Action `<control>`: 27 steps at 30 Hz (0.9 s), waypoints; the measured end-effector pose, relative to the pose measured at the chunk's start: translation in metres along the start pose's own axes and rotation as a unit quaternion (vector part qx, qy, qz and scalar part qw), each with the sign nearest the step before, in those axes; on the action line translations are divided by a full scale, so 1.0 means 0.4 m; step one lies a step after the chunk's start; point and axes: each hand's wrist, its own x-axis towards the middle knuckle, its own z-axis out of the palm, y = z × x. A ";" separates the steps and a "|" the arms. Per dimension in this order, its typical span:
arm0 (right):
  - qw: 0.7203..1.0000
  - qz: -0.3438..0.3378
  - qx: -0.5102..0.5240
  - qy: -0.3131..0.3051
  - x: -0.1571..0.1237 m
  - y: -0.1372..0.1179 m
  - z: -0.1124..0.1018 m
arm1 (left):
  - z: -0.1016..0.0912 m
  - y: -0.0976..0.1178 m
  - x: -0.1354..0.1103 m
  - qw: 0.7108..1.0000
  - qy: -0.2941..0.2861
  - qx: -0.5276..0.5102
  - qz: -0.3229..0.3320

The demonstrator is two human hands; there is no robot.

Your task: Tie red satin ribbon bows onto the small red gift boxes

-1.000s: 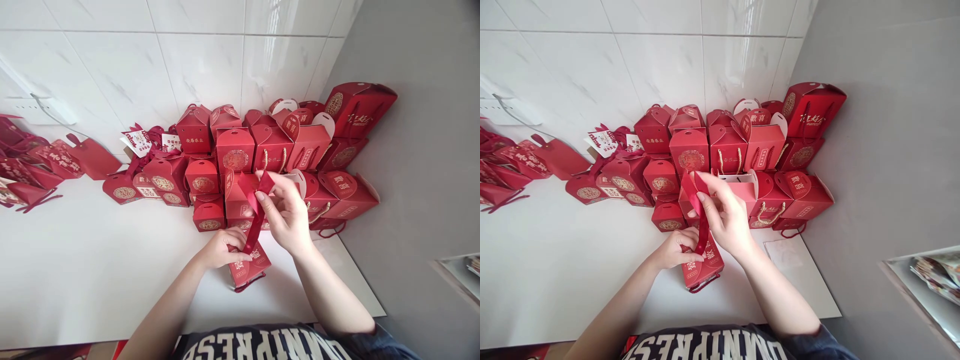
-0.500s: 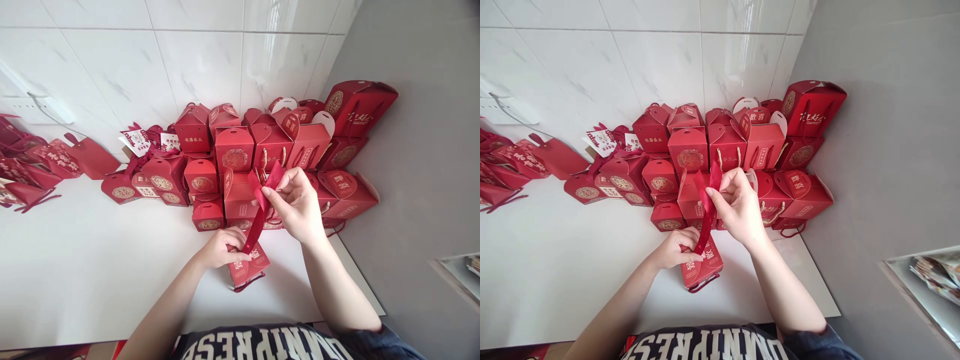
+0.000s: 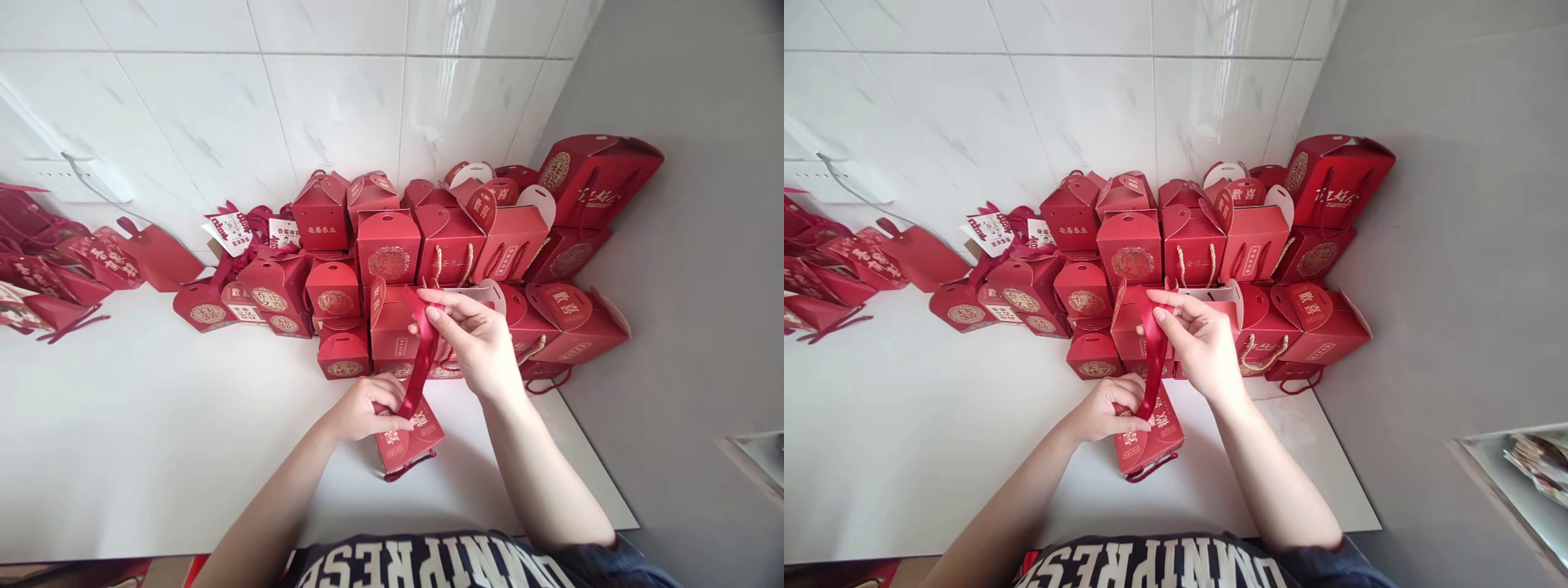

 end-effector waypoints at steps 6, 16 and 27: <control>0.999 0.000 0.014 -0.046 -0.006 -0.007 -0.009 | 0.000 0.001 0.001 1.000 0.000 0.000 -0.002; 0.997 0.021 0.063 -0.038 -0.012 -0.012 0.013 | -0.004 0.005 0.000 1.000 -0.007 0.005 0.000; 0.999 -0.007 -0.020 -0.030 -0.032 -0.048 0.001 | -0.004 0.008 0.004 1.000 -0.001 -0.002 0.010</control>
